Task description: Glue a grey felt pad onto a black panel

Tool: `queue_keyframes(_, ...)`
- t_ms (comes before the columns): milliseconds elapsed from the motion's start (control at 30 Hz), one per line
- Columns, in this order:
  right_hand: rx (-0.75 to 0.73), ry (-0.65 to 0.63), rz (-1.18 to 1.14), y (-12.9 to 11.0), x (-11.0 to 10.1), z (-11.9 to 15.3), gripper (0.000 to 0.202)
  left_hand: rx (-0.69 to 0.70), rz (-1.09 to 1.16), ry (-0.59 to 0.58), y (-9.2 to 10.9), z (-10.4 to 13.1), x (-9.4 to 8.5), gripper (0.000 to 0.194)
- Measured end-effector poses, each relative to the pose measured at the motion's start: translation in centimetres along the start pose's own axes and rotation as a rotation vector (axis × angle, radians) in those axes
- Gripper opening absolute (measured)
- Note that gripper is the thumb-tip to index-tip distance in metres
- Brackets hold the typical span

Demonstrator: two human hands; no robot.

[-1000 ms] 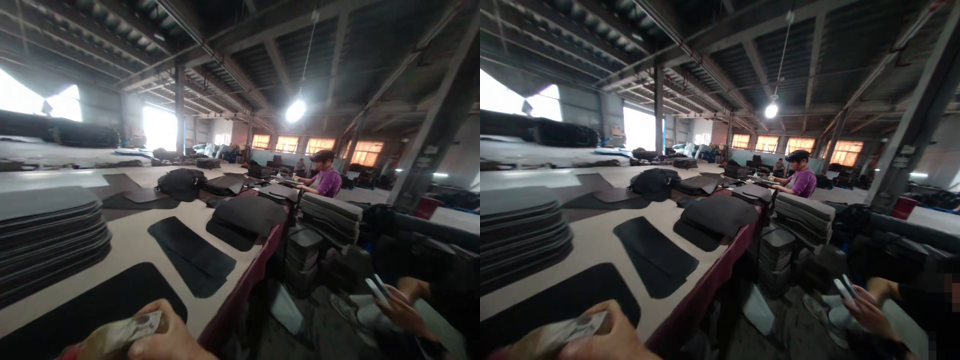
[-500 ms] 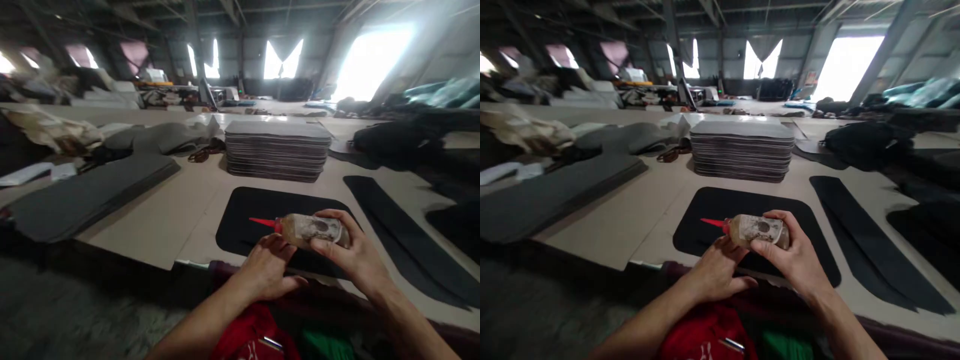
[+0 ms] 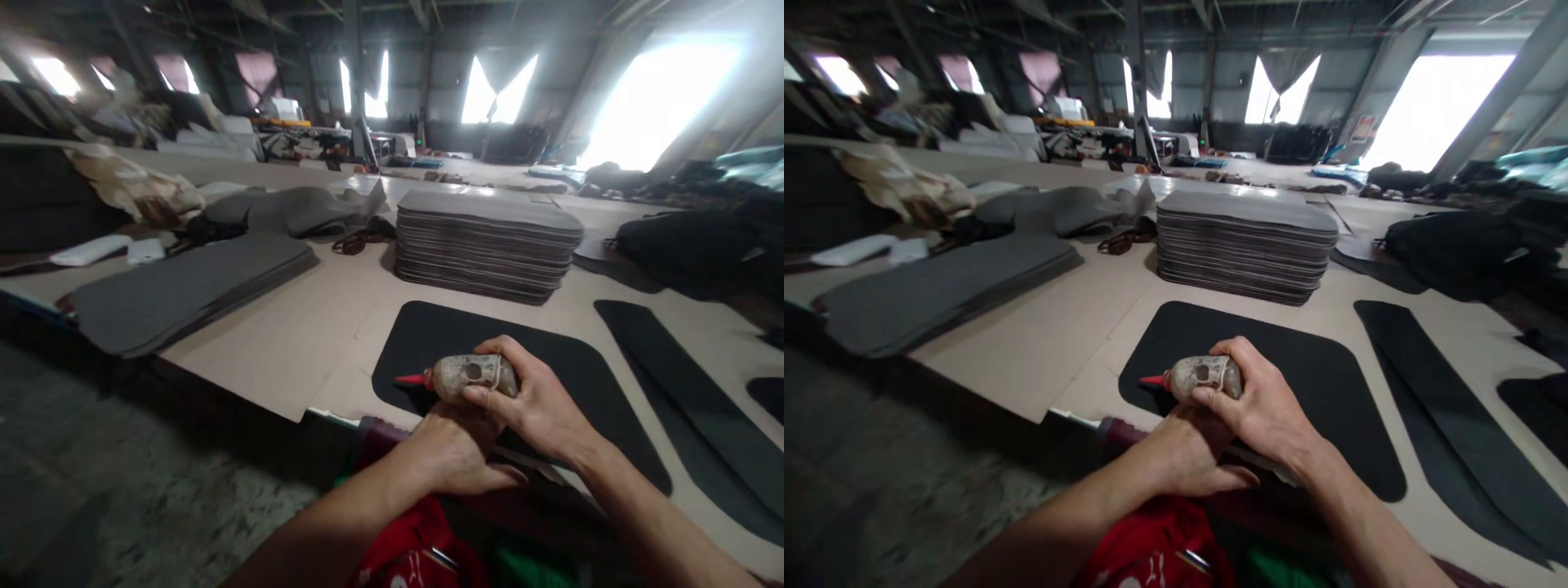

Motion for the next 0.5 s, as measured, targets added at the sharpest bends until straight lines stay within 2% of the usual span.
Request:
queue_keyframes(200, 0.036, -0.005, 0.032, -0.3, 0.4, -0.8, 0.034, 0.024, -0.007, 0.019, 0.3, 0.0, -0.2, 0.084)
queue_keyframes(300, 0.068, -0.003, 0.0, -0.3, 0.5, -1.2, 0.038, 0.009, -0.014, 0.028, 0.3, 0.1, -0.4, 0.09)
queue_keyframes(400, 0.145, -0.027, -0.138, 0.5, 1.1, -1.4, 0.041, 0.016, -0.008, 0.037, 0.4, 0.1, -0.7, 0.09)
queue_keyframes(500, 0.268, -0.027, -0.404, 2.0, 1.6, -1.1, 0.044, 0.036, -0.02, 0.02, 0.6, 0.0, -0.7, 0.076)
Point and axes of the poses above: each hand's wrist, its own z-axis away from the middle knuckle, its own x-axis out of the palm, y = z × x, the point moved 10 cm from there along -z, towards the middle knuckle, and after that the axes turned 4 degrees about z, right-handed, at the moved point
